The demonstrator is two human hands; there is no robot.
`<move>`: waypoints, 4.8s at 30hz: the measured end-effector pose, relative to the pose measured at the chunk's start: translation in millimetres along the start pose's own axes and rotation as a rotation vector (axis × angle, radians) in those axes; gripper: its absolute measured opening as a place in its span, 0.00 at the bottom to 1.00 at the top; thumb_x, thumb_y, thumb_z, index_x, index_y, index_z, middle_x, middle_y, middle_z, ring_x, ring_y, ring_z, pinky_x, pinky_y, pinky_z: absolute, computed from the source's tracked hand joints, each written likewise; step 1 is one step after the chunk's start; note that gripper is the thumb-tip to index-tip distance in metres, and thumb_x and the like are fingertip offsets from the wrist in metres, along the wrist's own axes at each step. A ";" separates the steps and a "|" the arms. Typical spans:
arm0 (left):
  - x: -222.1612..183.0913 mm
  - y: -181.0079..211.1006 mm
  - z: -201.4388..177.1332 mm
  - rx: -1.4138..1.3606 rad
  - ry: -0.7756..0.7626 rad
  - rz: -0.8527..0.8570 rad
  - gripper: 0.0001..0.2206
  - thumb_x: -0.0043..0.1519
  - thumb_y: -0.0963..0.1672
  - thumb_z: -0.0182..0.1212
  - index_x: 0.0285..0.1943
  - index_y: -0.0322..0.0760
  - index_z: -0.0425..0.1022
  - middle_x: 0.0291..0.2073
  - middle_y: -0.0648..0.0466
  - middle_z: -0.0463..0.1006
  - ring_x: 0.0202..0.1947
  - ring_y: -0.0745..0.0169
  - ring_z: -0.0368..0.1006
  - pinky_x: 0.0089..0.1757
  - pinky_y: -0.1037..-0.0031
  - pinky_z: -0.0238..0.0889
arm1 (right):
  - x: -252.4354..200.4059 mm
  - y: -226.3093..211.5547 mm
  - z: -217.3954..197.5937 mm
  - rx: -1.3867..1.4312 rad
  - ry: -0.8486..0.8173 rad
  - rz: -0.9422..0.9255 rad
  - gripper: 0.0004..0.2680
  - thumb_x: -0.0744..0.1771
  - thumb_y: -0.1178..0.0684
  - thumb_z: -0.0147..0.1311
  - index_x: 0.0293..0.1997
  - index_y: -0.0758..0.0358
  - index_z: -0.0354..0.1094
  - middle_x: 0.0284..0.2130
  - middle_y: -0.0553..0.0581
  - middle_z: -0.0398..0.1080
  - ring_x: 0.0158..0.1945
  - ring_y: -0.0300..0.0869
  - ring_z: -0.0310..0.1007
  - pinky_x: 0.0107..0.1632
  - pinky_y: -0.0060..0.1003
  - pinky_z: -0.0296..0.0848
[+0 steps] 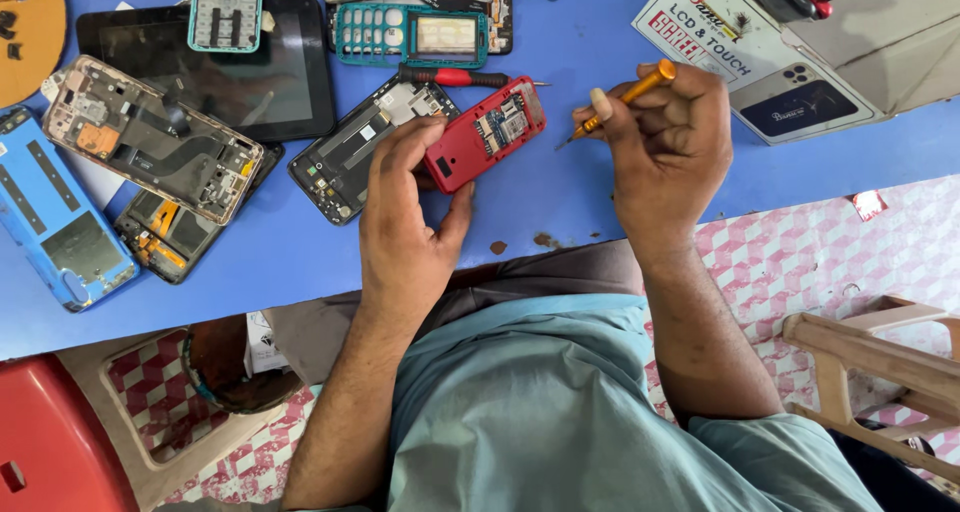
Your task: The person uses a small screwdriver to unscrew and remove components from the back of a red mobile phone. They carefully manipulate the internal parts while holding the phone steady.
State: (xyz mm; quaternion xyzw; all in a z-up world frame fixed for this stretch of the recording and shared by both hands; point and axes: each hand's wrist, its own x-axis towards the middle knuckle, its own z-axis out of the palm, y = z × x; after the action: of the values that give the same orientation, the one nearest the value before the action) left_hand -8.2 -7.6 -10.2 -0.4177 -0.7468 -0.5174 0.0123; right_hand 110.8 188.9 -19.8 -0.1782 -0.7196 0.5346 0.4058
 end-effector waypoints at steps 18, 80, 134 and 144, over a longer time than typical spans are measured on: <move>1.8 3.4 1.1 0.158 -0.026 -0.026 0.28 0.58 0.38 0.74 0.66 0.34 0.65 0.62 0.47 0.72 0.64 0.45 0.70 0.62 0.60 0.66 | 4.0 -1.3 2.4 0.048 0.101 0.047 0.10 0.76 0.67 0.56 0.56 0.68 0.53 0.42 0.61 0.74 0.46 0.45 0.84 0.47 0.33 0.86; 39.4 0.2 14.4 0.354 -0.043 0.177 0.10 0.61 0.45 0.74 0.48 0.43 0.79 0.42 0.61 0.75 0.44 0.59 0.69 0.48 0.60 0.56 | 12.0 -12.3 6.6 0.251 -0.168 0.080 0.08 0.76 0.65 0.52 0.59 0.70 0.54 0.49 0.68 0.73 0.53 0.54 0.81 0.54 0.43 0.86; 9.1 -3.7 -19.2 0.268 -0.047 0.146 0.20 0.63 0.45 0.75 0.59 0.38 0.73 0.51 0.55 0.78 0.49 0.56 0.74 0.50 0.61 0.61 | -8.5 -10.2 -3.9 0.128 -0.033 0.030 0.08 0.77 0.64 0.55 0.59 0.70 0.56 0.44 0.67 0.74 0.49 0.51 0.83 0.53 0.40 0.85; 12.2 2.3 -12.6 0.338 -0.235 0.175 0.31 0.53 0.49 0.79 0.64 0.38 0.70 0.59 0.57 0.75 0.57 0.57 0.70 0.52 0.58 0.56 | -22.9 -7.1 -14.9 0.100 -0.156 -0.048 0.13 0.76 0.67 0.53 0.66 0.65 0.50 0.44 0.69 0.74 0.46 0.49 0.82 0.54 0.40 0.84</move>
State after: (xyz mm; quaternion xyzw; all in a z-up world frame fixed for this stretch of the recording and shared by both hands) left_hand -19.9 -9.8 2.9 -0.5303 -0.7801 -0.3295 0.0397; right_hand 137.5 179.9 -20.8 -0.0984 -0.7255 0.5723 0.3695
